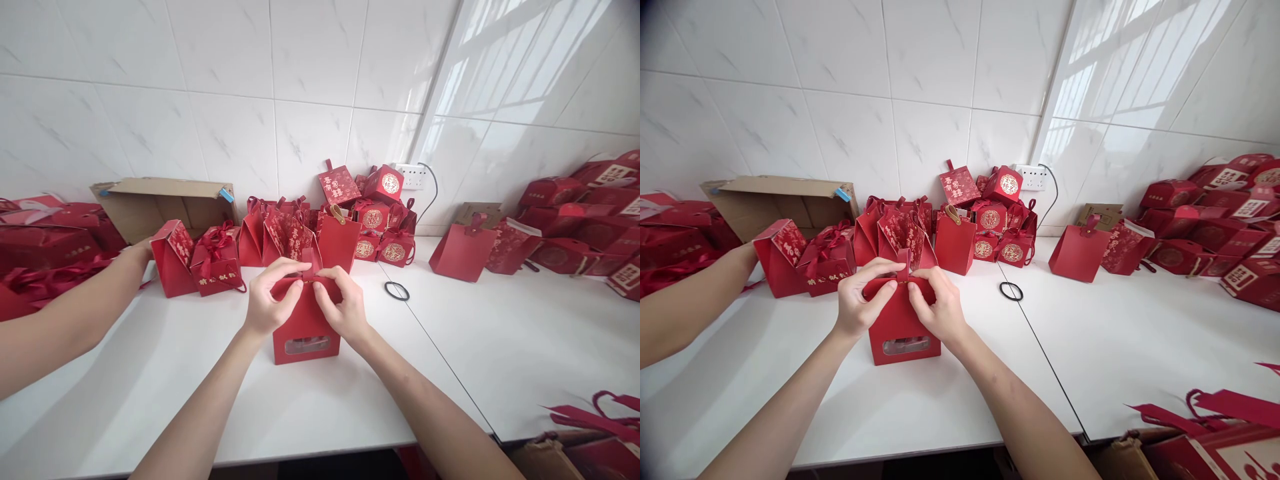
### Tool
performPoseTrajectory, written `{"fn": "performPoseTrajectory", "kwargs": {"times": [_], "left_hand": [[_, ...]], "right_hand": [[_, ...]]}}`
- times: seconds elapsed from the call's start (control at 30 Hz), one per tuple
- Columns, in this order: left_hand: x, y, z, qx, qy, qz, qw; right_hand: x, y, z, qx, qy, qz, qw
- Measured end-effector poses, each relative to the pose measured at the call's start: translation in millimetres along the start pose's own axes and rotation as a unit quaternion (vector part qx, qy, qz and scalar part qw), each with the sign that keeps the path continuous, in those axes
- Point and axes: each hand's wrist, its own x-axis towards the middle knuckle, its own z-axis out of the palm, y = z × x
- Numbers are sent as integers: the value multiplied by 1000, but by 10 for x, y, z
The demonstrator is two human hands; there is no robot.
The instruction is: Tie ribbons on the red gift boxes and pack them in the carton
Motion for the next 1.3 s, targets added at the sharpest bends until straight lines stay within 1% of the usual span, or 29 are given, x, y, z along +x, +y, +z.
{"fn": "performPoseTrajectory", "kwargs": {"times": [0.4, 0.6, 1.03, 1.3], "left_hand": [[0, -12, 3, -1, -1, 6, 1000], [4, -5, -3, 3, -2, 7, 1000], [9, -18, 3, -17, -5, 38, 999], [4, -11, 7, -11, -4, 36, 999]], "right_hand": [[2, -9, 10, -1, 10, -16, 1000], [0, -1, 7, 0, 3, -6, 1000], [-3, 7, 9, 5, 11, -17, 1000], [-5, 3, 14, 13, 10, -3, 1000]]}}
